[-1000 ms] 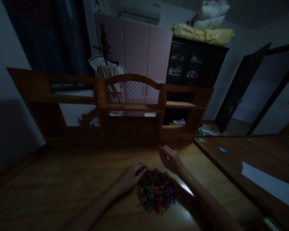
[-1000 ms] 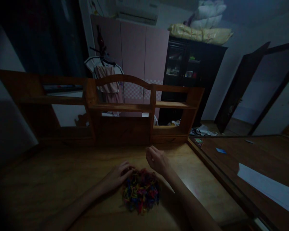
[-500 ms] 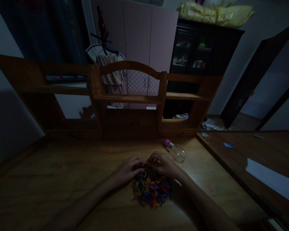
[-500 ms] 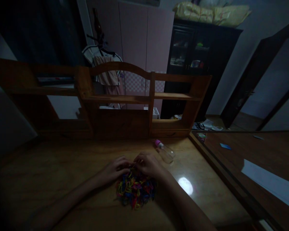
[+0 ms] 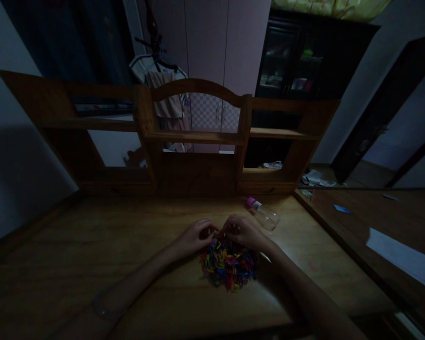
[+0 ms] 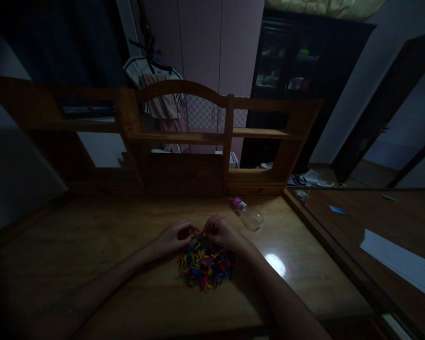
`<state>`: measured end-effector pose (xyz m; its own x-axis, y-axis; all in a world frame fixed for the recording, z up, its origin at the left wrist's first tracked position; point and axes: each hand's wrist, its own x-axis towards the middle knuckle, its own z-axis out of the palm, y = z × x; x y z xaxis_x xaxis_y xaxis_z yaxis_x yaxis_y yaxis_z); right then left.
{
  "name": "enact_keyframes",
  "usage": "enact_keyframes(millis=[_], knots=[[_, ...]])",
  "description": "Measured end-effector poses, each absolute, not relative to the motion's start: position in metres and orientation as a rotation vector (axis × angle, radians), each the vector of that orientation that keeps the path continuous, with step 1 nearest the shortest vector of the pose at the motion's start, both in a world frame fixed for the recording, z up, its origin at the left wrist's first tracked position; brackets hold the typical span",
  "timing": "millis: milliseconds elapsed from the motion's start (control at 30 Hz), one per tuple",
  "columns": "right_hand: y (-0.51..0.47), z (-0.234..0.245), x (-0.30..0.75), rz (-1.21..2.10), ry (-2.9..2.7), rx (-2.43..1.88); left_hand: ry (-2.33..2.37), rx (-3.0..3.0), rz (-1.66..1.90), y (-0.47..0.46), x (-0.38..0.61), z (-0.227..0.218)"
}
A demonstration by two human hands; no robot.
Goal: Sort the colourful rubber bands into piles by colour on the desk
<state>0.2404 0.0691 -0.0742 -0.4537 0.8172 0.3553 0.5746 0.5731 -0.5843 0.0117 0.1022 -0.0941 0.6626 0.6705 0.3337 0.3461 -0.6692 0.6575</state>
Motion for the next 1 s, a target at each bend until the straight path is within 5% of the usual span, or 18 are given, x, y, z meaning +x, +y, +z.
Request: enact_keyframes(millis=[433,700,800,1000], knots=[[0.071,-0.084,0.241,0.616,-2.130,-1.115,0.865,2.286,0.774,0.102,0.012,-0.091],[0.072,-0.083,0.243,0.543,-2.141,-1.130,1.782,2.425,0.670,0.150,-0.086,-0.050],[0.073,-0.082,0.244,0.513,-2.153,-1.141,2.207,2.204,0.358,0.162,-0.134,-0.047],[0.071,-0.074,0.241,0.466,-2.170,-1.162,2.265,2.096,0.343,0.164,-0.150,-0.053]])
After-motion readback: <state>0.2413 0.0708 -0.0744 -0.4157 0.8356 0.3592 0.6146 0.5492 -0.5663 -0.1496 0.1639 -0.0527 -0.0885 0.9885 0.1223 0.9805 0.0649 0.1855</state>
